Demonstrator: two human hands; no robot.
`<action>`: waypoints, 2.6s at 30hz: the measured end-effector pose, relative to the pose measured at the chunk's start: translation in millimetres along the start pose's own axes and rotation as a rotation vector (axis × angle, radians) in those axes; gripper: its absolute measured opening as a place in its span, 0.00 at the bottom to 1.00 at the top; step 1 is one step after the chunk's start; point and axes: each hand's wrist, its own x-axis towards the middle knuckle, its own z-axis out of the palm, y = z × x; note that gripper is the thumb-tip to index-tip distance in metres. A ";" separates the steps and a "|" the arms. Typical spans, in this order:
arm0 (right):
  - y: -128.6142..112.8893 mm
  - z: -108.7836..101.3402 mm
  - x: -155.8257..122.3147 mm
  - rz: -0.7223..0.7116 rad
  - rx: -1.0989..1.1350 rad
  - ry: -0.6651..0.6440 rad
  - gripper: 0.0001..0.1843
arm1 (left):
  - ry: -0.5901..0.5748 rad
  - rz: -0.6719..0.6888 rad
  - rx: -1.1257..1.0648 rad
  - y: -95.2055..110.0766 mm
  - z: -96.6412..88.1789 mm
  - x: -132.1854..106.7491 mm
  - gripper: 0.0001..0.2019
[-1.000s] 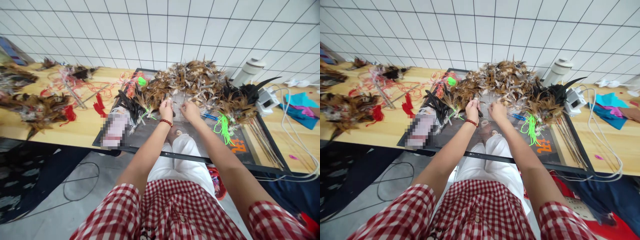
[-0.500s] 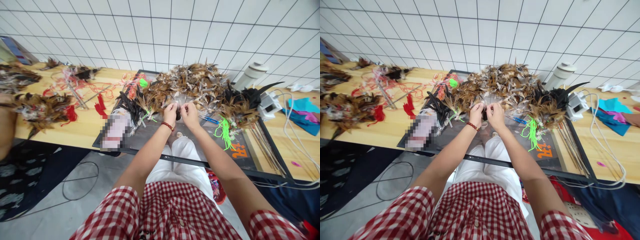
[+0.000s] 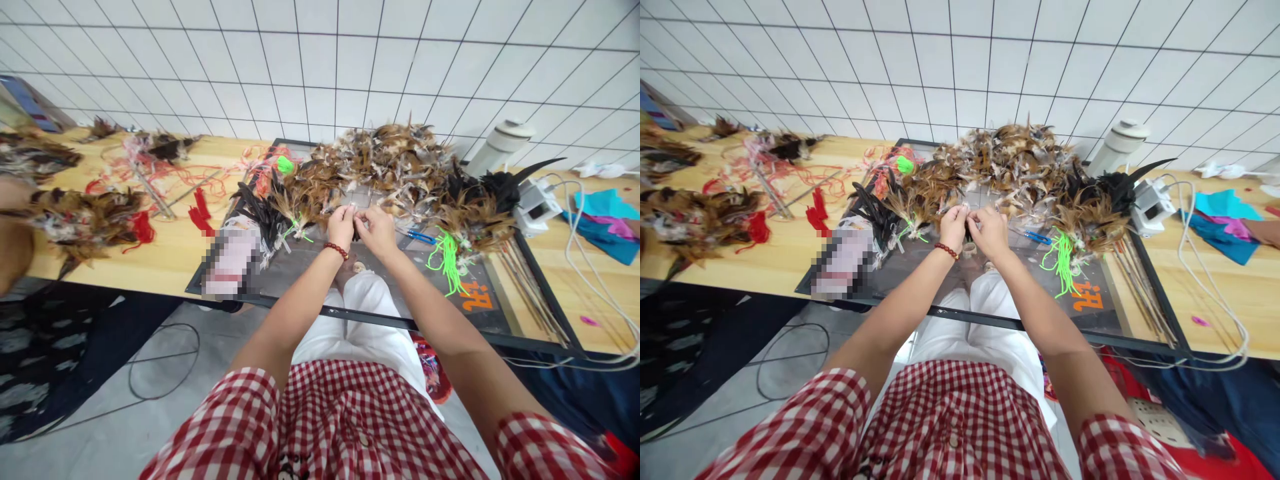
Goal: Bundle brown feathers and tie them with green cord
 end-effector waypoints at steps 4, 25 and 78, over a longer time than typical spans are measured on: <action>5.0 2.3 3.3 0.040 0.213 0.075 0.06 | 0.001 -0.076 -0.021 5.6 0.9 -2.0 0.14; 30.2 -26.2 19.3 0.264 0.970 -0.232 0.33 | -0.441 -0.153 0.043 20.9 -1.9 -15.8 0.18; 32.5 -27.1 85.6 0.318 -0.548 -0.331 0.19 | -0.093 -0.279 -0.251 16.0 -0.9 -5.5 0.11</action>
